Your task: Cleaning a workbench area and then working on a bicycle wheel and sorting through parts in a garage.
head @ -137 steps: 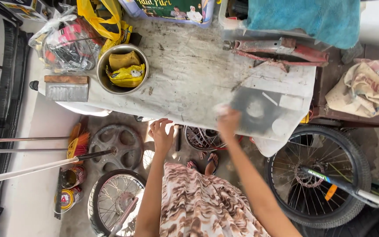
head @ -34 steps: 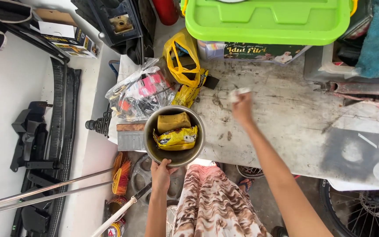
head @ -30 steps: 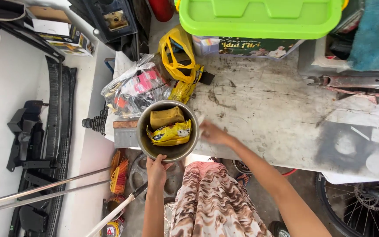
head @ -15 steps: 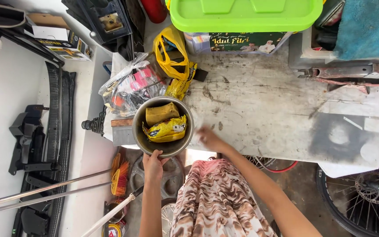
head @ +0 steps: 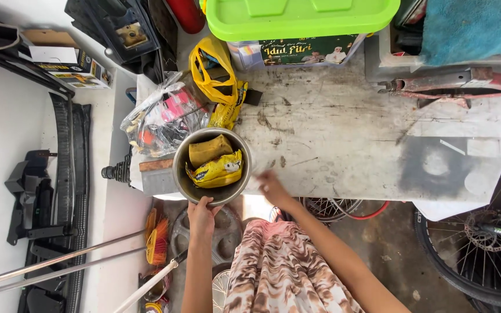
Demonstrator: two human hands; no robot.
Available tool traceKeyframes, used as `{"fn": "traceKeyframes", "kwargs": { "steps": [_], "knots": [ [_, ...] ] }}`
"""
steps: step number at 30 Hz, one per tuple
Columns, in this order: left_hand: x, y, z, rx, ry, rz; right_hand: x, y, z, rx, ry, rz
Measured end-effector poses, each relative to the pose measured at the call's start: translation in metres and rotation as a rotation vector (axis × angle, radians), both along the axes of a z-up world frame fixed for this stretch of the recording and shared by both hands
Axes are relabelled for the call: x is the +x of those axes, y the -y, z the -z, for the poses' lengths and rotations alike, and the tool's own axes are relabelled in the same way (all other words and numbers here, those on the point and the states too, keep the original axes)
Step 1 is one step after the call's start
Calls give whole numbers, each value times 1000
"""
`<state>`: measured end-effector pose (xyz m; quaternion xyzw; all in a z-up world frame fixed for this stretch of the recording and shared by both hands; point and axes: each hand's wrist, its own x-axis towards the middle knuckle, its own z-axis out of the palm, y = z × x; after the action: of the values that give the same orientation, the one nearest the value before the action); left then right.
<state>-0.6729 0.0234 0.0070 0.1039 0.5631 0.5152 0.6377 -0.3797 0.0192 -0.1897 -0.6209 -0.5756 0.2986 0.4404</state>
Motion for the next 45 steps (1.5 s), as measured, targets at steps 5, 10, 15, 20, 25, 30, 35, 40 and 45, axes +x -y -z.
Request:
{"fn": "traceKeyframes", "kwargs": {
  "steps": [5, 10, 15, 20, 25, 30, 35, 40, 45],
  "knots": [
    [-1, -10, -13, 10, 19, 12, 85, 7, -90, -118, 138, 447],
    [-1, -7, -34, 12, 4, 21, 143, 63, -100, -50, 476, 742],
    [-6, 2, -19, 27, 5, -20, -15, 60, -99, -107, 351, 208],
    [-17, 8, -23, 21, 9, -91, 13, -2, -57, -55, -61, 291],
    [-25, 19, -37, 42, -11, -128, 23, -42, -103, -3, 256, 518],
    [-35, 36, -16, 69, -20, -162, -95, 5, -86, -82, -18, -559],
    [-8, 23, -57, 20, -87, -143, 6, -21, -84, -27, 61, 32],
    [28, 21, -23, 39, -50, -99, 148, -30, -154, 40, 440, 203],
    [96, 0, -14, -3, -40, 13, 167, -18, -186, -135, 865, 177]
  ]
}}
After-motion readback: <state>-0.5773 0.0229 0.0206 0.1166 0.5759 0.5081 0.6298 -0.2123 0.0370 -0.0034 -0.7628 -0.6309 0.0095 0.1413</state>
